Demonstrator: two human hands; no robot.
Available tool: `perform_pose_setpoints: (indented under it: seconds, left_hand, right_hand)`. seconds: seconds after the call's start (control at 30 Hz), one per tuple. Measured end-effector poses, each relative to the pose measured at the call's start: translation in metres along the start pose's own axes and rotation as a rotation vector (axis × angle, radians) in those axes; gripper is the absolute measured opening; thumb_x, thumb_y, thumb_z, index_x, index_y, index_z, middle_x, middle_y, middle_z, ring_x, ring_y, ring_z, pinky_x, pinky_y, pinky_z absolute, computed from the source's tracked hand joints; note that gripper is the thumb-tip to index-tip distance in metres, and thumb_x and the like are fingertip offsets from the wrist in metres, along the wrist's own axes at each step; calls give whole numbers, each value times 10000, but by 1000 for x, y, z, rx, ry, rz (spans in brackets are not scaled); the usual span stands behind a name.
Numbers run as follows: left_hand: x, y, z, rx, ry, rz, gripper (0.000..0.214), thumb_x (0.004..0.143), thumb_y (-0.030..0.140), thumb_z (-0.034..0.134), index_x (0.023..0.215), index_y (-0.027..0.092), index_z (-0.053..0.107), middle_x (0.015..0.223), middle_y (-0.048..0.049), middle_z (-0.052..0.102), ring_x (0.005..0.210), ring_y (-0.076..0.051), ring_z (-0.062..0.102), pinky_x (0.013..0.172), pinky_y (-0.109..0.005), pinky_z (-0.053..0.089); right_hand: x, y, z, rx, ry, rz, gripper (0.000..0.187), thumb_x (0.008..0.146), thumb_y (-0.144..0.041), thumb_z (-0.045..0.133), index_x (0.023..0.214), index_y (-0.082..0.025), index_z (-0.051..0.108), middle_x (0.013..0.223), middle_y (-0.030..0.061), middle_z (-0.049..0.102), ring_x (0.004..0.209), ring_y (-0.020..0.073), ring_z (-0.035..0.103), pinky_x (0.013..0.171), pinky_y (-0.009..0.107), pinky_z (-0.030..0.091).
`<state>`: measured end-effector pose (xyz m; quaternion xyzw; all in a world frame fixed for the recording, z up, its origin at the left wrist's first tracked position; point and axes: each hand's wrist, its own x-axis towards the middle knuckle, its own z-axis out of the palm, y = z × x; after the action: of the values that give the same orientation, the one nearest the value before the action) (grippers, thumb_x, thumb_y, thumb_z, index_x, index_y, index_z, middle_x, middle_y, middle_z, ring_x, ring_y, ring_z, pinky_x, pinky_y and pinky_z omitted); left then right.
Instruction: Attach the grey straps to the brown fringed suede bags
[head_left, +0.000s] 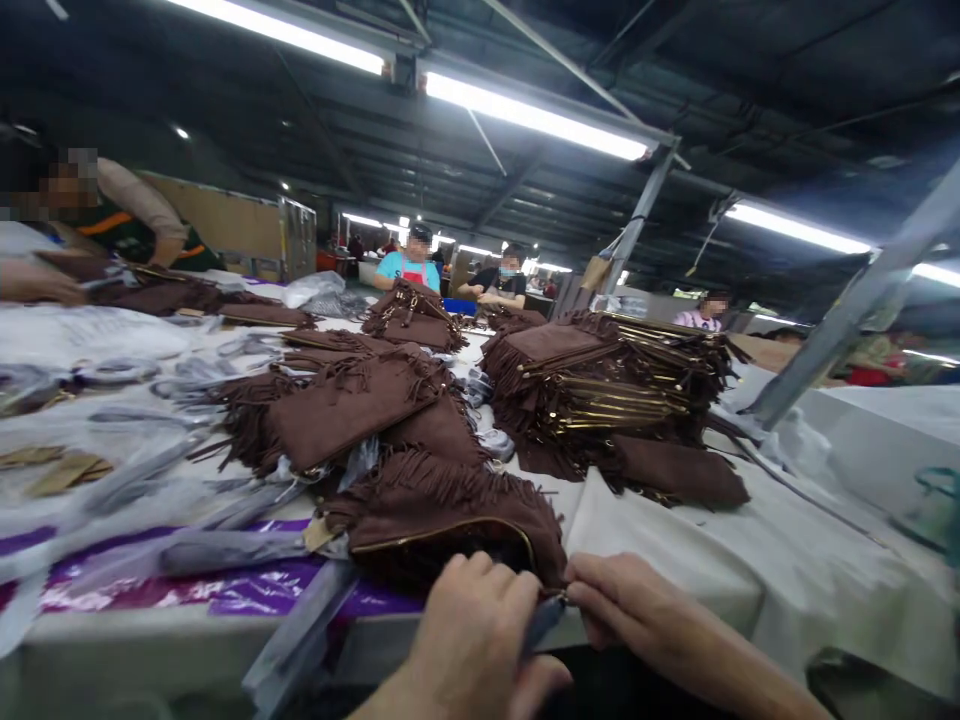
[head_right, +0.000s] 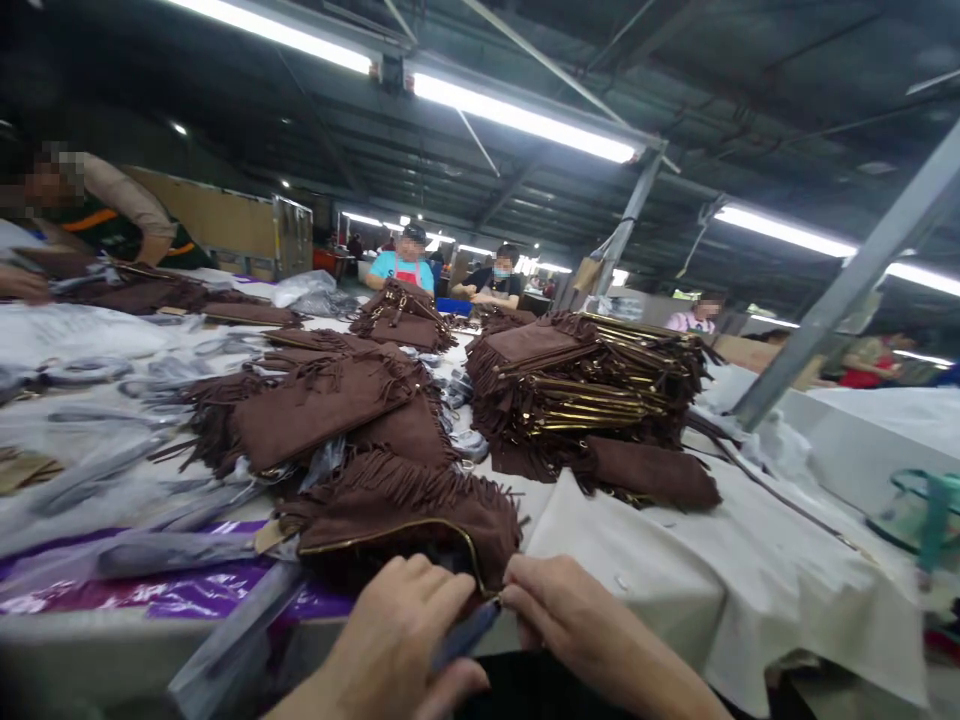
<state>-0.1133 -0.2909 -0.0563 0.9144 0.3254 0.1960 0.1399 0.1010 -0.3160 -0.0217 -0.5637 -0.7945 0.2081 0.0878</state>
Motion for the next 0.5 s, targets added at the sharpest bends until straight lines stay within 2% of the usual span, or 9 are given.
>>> perform_pose_setpoints:
  seconds: [0.03,0.07,0.13,0.2,0.27,0.37,0.43,0.5]
  left_hand:
    - [3,9,8,22,-12,-5,357,797,474,671,976,173,603,978,-84,683,897,-292,604,768,-437,487]
    - [7,15,16,53,-26,-16,307,839,440,636,967,164,595,956,-92,684,885,-290,614,757,-429,490]
    - [12,18,28,112,-51,-42,170,932,306,509,929,154,583,905,-95,684,859,-273,632,730,-401,495]
    - [15,16,31,138,-49,-59,142,947,222,452,925,146,571,903,-98,678,859,-266,641,694,-375,499]
    - [14,16,25,149,-44,-81,122,917,231,501,942,130,564,928,-113,670,869,-278,641,663,-362,503]
    - [11,22,5,180,-62,-119,115,907,203,501,935,116,571,908,-119,665,837,-276,649,636,-351,503]
    - [12,25,-11,228,-48,-88,123,922,177,478,913,121,587,865,-107,666,808,-264,654,630,-342,499]
    - [19,23,-28,300,-15,3,128,916,174,502,896,120,616,830,-103,669,777,-247,655,627,-328,491]
  right_hand:
    - [-1,-3,8,-20,12,-12,372,1000,-393,290,729,-235,492,665,11,658,637,173,610,629,250,416]
    - [-2,-4,16,-47,22,-28,370,1000,-396,268,740,-240,479,666,14,658,632,179,612,622,257,412]
    - [-2,1,29,-90,25,-68,357,1002,-382,227,762,-251,457,658,15,659,613,184,618,601,264,406]
    - [1,8,36,-107,32,-104,345,1007,-361,204,777,-260,440,641,5,653,590,181,621,585,262,403]
    - [4,11,39,-142,80,-134,334,1005,-348,206,767,-266,426,618,-2,640,562,181,617,563,266,395]
    - [9,6,36,-270,220,-139,323,989,-366,237,747,-270,428,587,0,623,518,199,601,517,294,354]
    - [13,-2,29,-312,284,-115,337,983,-390,248,737,-269,445,567,-5,617,497,201,592,506,301,330]
    - [17,-12,15,-299,306,-82,366,980,-411,256,713,-266,460,560,-8,613,505,196,590,518,298,329]
